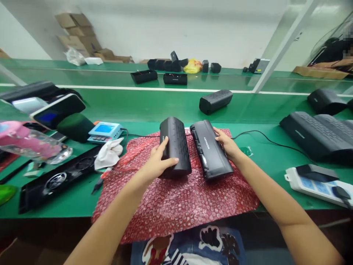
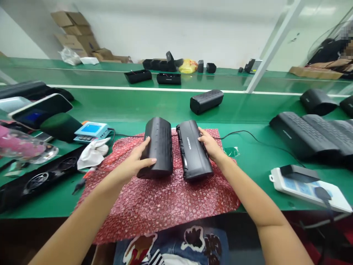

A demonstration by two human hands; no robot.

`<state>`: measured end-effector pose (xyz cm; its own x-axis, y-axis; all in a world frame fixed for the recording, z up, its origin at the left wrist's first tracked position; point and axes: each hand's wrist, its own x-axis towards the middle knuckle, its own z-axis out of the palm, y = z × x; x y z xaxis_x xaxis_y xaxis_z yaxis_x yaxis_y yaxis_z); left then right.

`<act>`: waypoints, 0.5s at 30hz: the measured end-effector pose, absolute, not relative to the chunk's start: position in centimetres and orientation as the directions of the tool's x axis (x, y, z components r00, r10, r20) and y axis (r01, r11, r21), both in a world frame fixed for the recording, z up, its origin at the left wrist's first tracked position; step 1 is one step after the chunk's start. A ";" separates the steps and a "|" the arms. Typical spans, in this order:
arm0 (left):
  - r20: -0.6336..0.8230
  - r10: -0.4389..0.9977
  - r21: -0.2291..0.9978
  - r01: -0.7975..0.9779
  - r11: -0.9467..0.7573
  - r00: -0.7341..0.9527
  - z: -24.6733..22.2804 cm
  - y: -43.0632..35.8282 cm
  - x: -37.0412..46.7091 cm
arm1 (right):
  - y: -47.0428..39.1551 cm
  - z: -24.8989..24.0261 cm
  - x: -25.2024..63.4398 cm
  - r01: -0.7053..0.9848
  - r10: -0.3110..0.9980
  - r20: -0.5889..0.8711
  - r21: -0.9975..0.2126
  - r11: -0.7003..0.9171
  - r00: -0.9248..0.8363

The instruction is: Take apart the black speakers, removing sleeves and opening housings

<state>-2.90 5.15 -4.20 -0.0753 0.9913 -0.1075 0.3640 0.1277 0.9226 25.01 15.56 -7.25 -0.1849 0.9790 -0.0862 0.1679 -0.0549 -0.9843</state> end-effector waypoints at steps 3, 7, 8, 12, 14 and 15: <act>-0.197 0.980 0.904 0.387 0.181 0.002 -3.6 5.7 -2.2 | 15.5 -7.5 25.1 0.152 0.985 -0.077 -0.987 -0.053 -0.157; -0.212 0.976 0.892 0.418 0.172 0.051 -3.4 6.0 -0.3 | 15.2 -7.4 25.1 0.155 0.987 -0.104 -0.984 -0.084 -0.121; -0.183 0.983 0.903 0.402 0.154 0.035 -3.7 6.0 0.2 | 15.2 -7.4 25.1 0.152 0.988 -0.108 -0.984 -0.090 -0.114; -0.010 0.997 0.993 0.116 0.019 -0.079 -6.1 5.2 1.5 | 14.9 -7.4 25.2 0.150 0.990 -0.070 -0.987 -0.051 -0.119; -0.017 0.992 1.000 -0.028 0.014 -0.122 -7.4 4.7 1.7 | 14.7 -7.4 25.1 0.169 0.991 -0.057 -0.985 -0.036 -0.121; -0.028 0.991 0.997 -0.070 0.019 -0.129 -7.9 4.4 1.7 | 14.6 -7.3 25.1 0.181 0.991 -0.057 -0.983 -0.034 -0.119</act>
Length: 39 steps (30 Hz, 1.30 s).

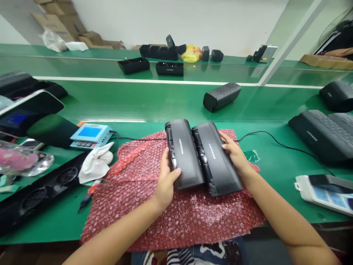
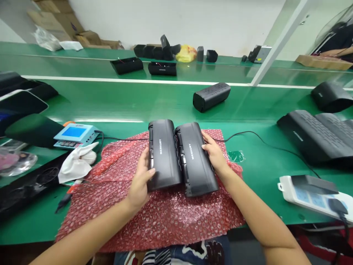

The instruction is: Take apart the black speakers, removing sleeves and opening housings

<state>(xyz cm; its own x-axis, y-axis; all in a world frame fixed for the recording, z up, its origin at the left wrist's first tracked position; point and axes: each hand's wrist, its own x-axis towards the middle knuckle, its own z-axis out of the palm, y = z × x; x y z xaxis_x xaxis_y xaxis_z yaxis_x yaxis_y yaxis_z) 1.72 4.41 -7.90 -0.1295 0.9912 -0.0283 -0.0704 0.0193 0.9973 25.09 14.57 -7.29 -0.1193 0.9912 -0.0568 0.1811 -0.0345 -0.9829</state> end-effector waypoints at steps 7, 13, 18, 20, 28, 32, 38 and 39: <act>-0.057 0.998 0.993 -0.103 0.055 -0.011 -9.3 3.1 1.0 | 13.5 -6.2 24.8 0.183 0.984 -0.151 -0.974 -0.132 -0.094; -0.051 0.995 0.996 -0.071 0.056 0.080 -9.2 2.2 0.5 | 12.9 -5.9 24.9 0.149 0.977 -0.212 -0.968 -0.204 -0.037; -0.010 0.997 0.995 -0.099 0.017 0.072 -8.8 1.9 1.0 | 12.1 -5.9 25.1 0.089 0.961 -0.276 -0.957 -0.276 0.019; -0.001 1.000 0.989 -0.147 0.003 0.014 -9.3 1.7 1.4 | 11.8 -5.9 25.2 0.099 0.953 -0.299 -0.948 -0.303 0.055; 0.066 0.990 0.980 -0.178 -0.088 -0.126 -11.4 0.7 2.1 | 11.1 -5.8 25.7 0.096 0.950 -0.310 -0.945 -0.312 0.043; -0.012 0.993 0.992 -0.124 -0.002 -0.114 -9.1 1.3 2.0 | 11.5 -6.1 25.6 0.075 0.964 -0.265 -0.961 -0.265 0.015; 0.139 0.981 0.976 0.150 -0.159 0.137 -9.1 2.4 -0.5 | 12.9 -6.6 25.2 0.024 0.983 -0.175 -0.985 -0.173 -0.052; 0.161 0.974 0.961 0.198 -0.191 0.156 -9.7 2.6 -0.9 | 13.1 -6.6 25.1 0.013 0.985 -0.159 -0.987 -0.158 -0.066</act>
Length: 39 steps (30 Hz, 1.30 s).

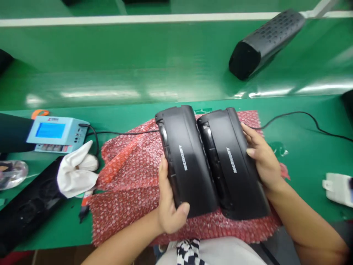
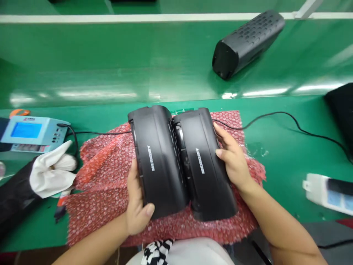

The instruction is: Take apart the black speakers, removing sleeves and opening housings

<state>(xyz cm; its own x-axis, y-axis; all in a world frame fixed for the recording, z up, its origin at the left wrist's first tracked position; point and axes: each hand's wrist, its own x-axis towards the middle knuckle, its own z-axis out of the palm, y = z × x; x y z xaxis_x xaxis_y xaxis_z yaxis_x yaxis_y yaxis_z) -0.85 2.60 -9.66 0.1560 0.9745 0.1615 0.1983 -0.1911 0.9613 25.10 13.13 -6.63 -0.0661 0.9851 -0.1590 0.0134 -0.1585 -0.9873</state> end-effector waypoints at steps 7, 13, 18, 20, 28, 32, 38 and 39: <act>0.256 0.957 0.869 0.402 -0.290 0.138 -9.3 4.6 -1.6 | 14.7 -7.0 25.1 0.029 0.990 -0.094 -0.995 -0.091 -0.107; 0.132 0.900 0.419 0.800 -0.430 0.415 -2.9 5.6 0.4 | 15.1 -6.9 24.8 0.101 0.990 -0.084 -0.992 -0.073 -0.115; -0.046 0.875 0.331 0.834 -0.441 0.481 -1.5 5.5 0.8 | 15.2 -6.8 24.6 0.126 0.990 -0.078 -0.990 -0.063 -0.116; 0.021 0.888 0.359 0.826 -0.436 0.459 -2.0 4.9 -0.4 | 15.2 -6.7 24.4 0.166 0.993 -0.076 -0.984 -0.059 -0.093; 0.202 0.977 0.539 0.825 -0.170 0.069 -4.6 1.8 -5.7 | 15.0 -5.0 21.7 0.522 0.984 -0.015 -0.849 0.080 -0.176; 0.110 0.988 0.679 0.734 0.003 -0.106 -5.1 1.0 -7.2 | 14.2 -3.9 18.6 0.703 0.957 0.029 -0.672 0.233 -0.290; -0.199 0.955 0.925 0.278 0.257 -0.221 -4.1 3.0 -7.2 | 13.0 -2.3 16.0 0.763 0.879 -0.082 -0.539 0.357 -0.470; -0.251 0.938 0.939 0.175 0.296 -0.239 -3.9 3.9 -7.2 | 13.0 -2.1 16.0 0.769 0.873 -0.099 -0.528 0.361 -0.478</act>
